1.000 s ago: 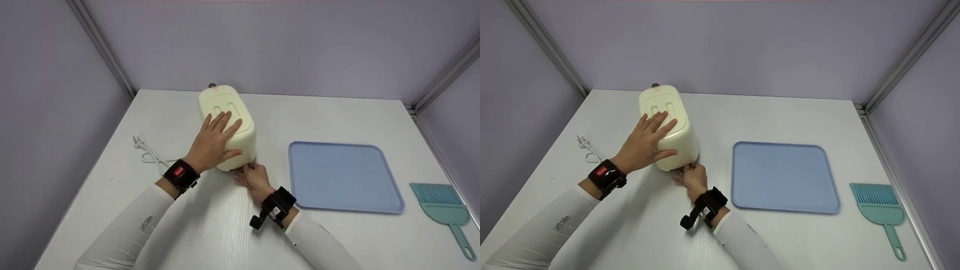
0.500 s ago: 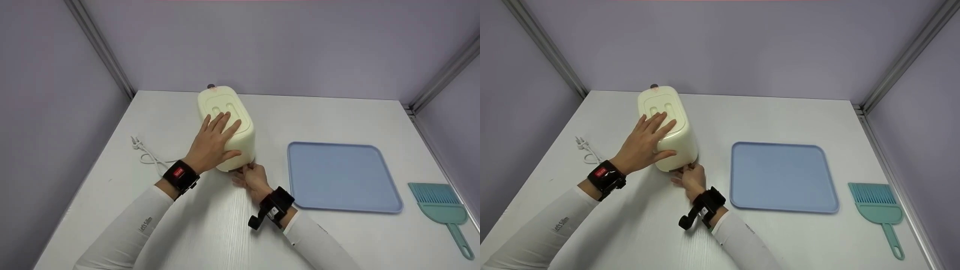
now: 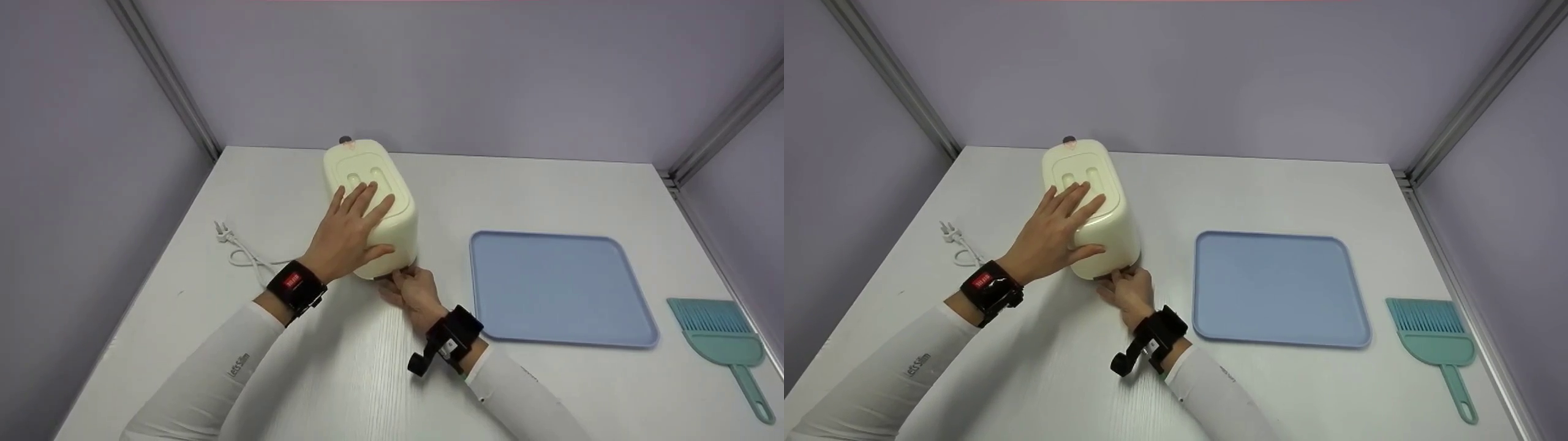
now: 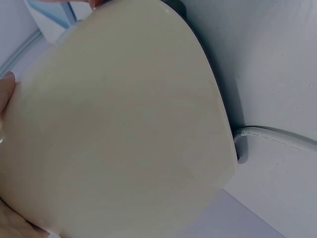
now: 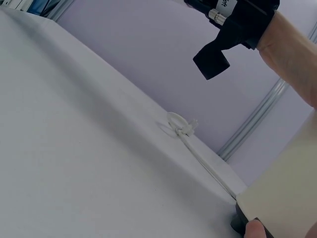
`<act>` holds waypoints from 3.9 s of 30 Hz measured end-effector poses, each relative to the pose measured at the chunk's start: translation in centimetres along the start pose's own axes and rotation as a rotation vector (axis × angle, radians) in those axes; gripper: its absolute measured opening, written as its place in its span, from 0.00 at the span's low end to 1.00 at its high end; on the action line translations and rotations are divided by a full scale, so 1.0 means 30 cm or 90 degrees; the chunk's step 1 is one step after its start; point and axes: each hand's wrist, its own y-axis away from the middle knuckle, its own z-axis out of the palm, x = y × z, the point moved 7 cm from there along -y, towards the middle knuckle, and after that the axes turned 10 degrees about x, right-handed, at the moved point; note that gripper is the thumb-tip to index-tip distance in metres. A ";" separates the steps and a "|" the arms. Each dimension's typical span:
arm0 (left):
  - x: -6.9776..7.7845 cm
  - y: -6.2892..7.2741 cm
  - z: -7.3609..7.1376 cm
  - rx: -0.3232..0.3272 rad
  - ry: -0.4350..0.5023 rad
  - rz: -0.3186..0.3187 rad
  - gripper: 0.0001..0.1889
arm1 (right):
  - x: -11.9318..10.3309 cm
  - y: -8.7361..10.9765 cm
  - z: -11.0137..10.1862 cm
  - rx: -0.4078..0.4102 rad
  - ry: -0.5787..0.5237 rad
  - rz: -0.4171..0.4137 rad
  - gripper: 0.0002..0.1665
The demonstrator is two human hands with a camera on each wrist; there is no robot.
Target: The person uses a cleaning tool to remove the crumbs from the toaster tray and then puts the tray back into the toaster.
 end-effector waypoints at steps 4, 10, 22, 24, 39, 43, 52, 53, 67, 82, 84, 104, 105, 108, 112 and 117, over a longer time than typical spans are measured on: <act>-0.001 0.002 0.003 -0.004 0.002 0.000 0.44 | 0.001 0.004 -0.001 -0.006 0.012 -0.007 0.25; -0.010 0.004 -0.002 -0.008 -0.002 -0.008 0.44 | 0.000 0.007 0.004 -0.020 0.013 -0.010 0.22; -0.003 -0.007 0.013 -0.011 0.007 -0.008 0.43 | -0.001 0.005 -0.021 0.004 0.003 -0.011 0.19; -0.005 -0.008 0.014 -0.013 0.005 -0.010 0.43 | -0.001 0.003 -0.023 0.005 0.004 -0.013 0.20; -0.017 -0.007 0.004 -0.017 -0.014 -0.008 0.44 | 0.006 0.025 -0.029 -0.019 -0.006 -0.014 0.23; -0.022 -0.007 0.001 -0.017 -0.011 -0.009 0.44 | 0.011 0.035 -0.036 -0.026 -0.005 -0.014 0.21; -0.026 -0.005 -0.005 0.006 -0.001 -0.004 0.44 | 0.025 0.058 -0.053 -0.043 -0.018 -0.022 0.20; -0.028 -0.004 -0.005 0.008 -0.003 -0.003 0.44 | 0.027 0.061 -0.054 -0.046 -0.019 -0.020 0.19; -0.031 0.003 -0.002 0.004 -0.010 -0.014 0.44 | 0.041 0.088 -0.074 -0.075 -0.024 -0.008 0.16; -0.019 -0.011 0.005 0.012 -0.003 -0.010 0.44 | 0.044 0.112 -0.119 -0.083 -0.017 -0.008 0.18; -0.016 -0.013 0.009 0.012 -0.002 -0.008 0.43 | 0.044 0.117 -0.128 -0.083 -0.018 -0.008 0.18; -0.021 -0.009 0.008 0.006 -0.004 -0.012 0.43 | 0.068 0.164 -0.176 -0.084 -0.012 0.016 0.19; -0.021 -0.009 0.008 0.007 -0.005 -0.011 0.43 | 0.069 0.167 -0.180 -0.083 -0.010 0.018 0.19; -0.022 -0.011 0.008 0.010 -0.007 -0.011 0.42 | 0.074 0.175 -0.189 -0.078 -0.004 0.021 0.19; -0.024 -0.012 0.009 0.007 -0.012 -0.011 0.43 | 0.078 0.183 -0.198 -0.075 0.007 0.020 0.19; -0.023 -0.011 0.014 0.003 -0.010 -0.011 0.43 | 0.084 0.192 -0.209 -0.081 0.009 0.016 0.19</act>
